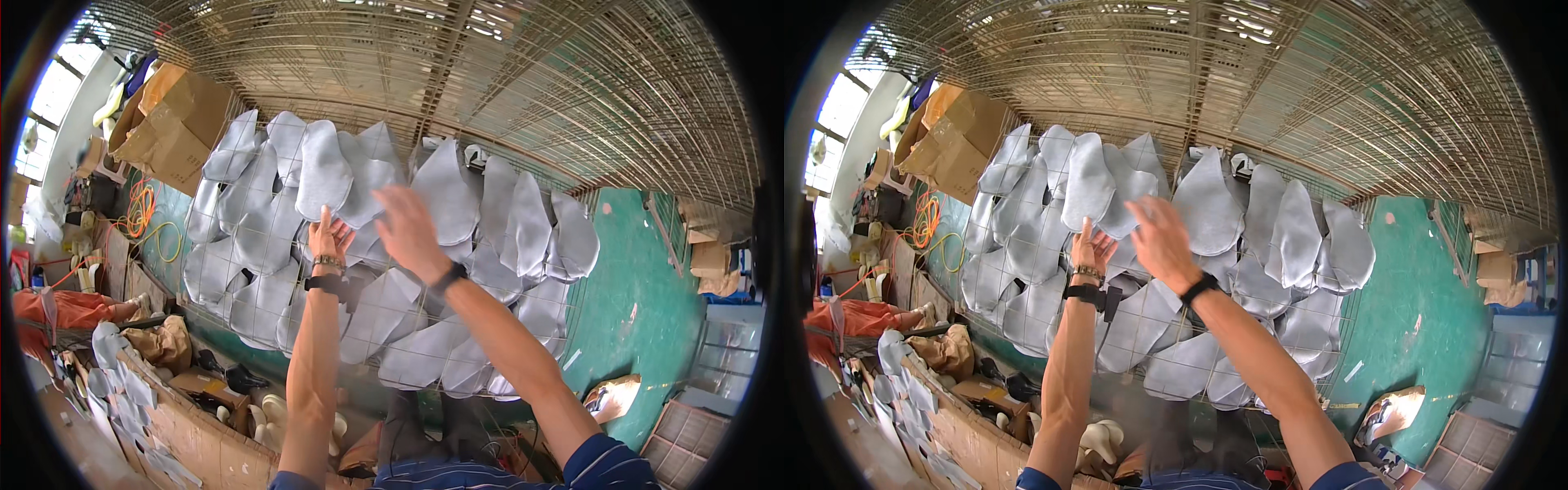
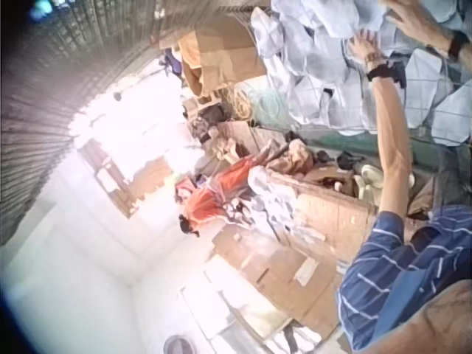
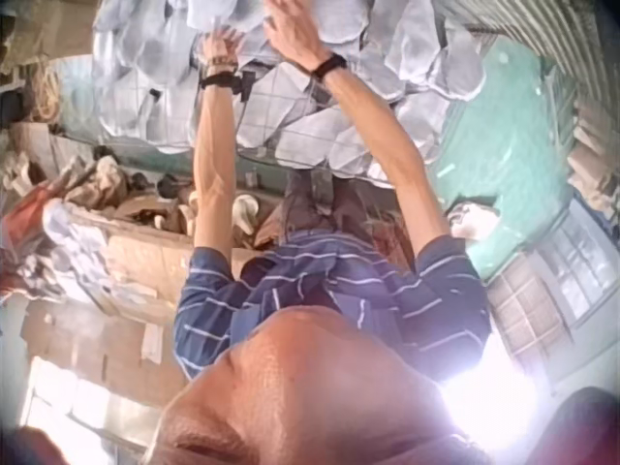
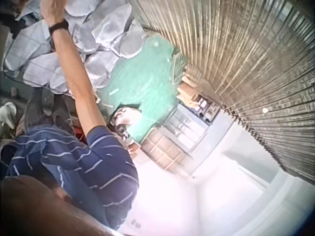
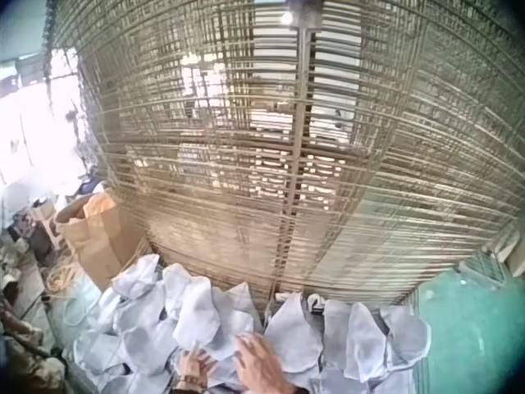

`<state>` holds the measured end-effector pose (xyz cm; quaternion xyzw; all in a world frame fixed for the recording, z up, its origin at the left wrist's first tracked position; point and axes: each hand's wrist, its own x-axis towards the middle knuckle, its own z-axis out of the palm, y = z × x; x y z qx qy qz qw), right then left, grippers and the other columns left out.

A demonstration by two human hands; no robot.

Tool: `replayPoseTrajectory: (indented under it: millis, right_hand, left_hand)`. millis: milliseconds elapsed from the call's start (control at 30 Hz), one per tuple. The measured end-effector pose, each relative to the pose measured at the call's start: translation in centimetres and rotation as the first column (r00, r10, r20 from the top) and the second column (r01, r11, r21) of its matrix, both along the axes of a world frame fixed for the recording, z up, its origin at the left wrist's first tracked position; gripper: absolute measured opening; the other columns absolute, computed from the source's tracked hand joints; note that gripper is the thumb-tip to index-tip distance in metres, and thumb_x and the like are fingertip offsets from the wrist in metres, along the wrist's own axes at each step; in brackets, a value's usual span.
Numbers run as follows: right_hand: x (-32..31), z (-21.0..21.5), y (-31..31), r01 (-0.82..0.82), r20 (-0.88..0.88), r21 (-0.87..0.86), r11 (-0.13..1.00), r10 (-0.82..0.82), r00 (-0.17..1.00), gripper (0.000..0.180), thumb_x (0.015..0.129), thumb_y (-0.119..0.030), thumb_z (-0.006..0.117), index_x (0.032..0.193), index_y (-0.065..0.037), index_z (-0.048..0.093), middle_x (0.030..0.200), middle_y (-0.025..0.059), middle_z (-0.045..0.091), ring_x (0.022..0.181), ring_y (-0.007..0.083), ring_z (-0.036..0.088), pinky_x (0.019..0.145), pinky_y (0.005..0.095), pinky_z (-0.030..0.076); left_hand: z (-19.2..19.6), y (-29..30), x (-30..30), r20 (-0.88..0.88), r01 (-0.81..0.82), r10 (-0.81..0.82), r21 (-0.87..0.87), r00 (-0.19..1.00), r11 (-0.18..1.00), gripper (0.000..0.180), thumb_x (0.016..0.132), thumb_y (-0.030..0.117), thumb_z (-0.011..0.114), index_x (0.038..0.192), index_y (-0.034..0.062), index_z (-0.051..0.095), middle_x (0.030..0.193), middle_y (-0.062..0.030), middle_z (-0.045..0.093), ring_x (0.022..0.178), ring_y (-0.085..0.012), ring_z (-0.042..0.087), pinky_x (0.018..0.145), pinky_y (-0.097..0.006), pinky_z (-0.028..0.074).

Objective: Spraying adhesive on shoe parts and placing them on a drying rack.

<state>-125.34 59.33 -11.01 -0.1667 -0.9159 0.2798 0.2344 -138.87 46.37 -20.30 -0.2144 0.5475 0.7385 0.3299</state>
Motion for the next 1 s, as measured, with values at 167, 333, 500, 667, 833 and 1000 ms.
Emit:
replayPoseTrajectory:
  millis: [167,333,500,667,833,1000]
  right_hand:
    - [-8.1,-3.3,-2.0,-0.225,0.085,0.130,0.966,0.215,0.973,0.054,0.079,-0.013,0.071,0.130,-0.005,0.056,0.133,0.0154,0.056,0.122,0.0353,0.051,0.105,0.0431,0.042]
    - [-9.5,-8.9,-2.7,-0.233,0.257,0.124,0.965,0.195,0.946,0.052,0.079,-0.014,0.069,0.129,-0.005,0.059,0.136,0.0103,0.057,0.123,0.0309,0.052,0.099,0.0427,0.045]
    - [-10.2,-12.2,-3.0,-0.202,0.445,0.200,0.959,0.094,0.890,0.055,0.078,-0.015,0.071,0.130,-0.006,0.057,0.140,0.0097,0.052,0.130,0.0337,0.046,0.104,0.0506,0.040]
    - [-10.9,-11.8,-2.6,-0.218,0.517,0.073,0.973,0.150,0.843,0.054,0.081,-0.014,0.060,0.134,-0.002,0.053,0.144,0.0130,0.049,0.134,0.0373,0.042,0.110,0.0532,0.035]
    - [-8.6,-8.2,-3.3,-0.243,0.385,0.089,0.966,0.192,0.903,0.059,0.081,-0.019,0.065,0.135,-0.001,0.051,0.147,0.0178,0.046,0.135,0.0391,0.041,0.112,0.0530,0.033]
    - [-0.4,-5.1,-7.0,-0.232,0.059,0.084,0.969,0.227,0.972,0.061,0.080,-0.019,0.069,0.136,-0.001,0.051,0.143,0.0208,0.048,0.134,0.0405,0.042,0.115,0.0511,0.031]
  left_hand:
    - [-0.8,-0.3,-0.4,-0.017,0.017,-0.016,0.026,1.000,1.000,0.045,0.086,0.047,0.074,0.108,0.0137,0.052,0.087,-0.0011,0.060,0.074,-0.0144,0.061,0.060,-0.033,0.053]
    - [0.6,-1.0,-0.3,0.141,0.018,-0.033,0.104,0.989,0.994,0.048,0.089,0.048,0.070,0.117,0.0123,0.053,0.100,-0.0084,0.062,0.086,-0.0208,0.062,0.073,-0.041,0.053]
    - [5.5,-5.4,-0.1,0.207,-0.015,-0.059,0.337,0.977,0.941,0.087,0.090,0.049,0.068,0.153,0.0093,0.022,0.148,-0.0235,0.038,0.130,-0.0350,0.046,0.105,-0.051,0.041]
    - [10.2,-15.7,4.2,-0.155,-0.049,0.108,0.341,0.982,0.939,0.073,0.101,0.039,0.053,0.156,0.0094,0.015,0.151,-0.0232,0.036,0.136,-0.0376,0.041,0.110,-0.052,0.037]
    - [11.3,-24.2,12.2,-0.118,-0.063,0.080,0.136,0.990,0.989,0.055,0.103,0.033,0.051,0.147,0.0032,0.036,0.133,-0.0194,0.054,0.125,-0.0336,0.054,0.107,-0.049,0.041]
    - [10.9,-27.5,19.5,-0.026,-0.024,0.028,0.126,0.999,0.992,0.053,0.102,0.029,0.055,0.143,0.0004,0.041,0.125,-0.0170,0.060,0.117,-0.0306,0.058,0.102,-0.046,0.046]
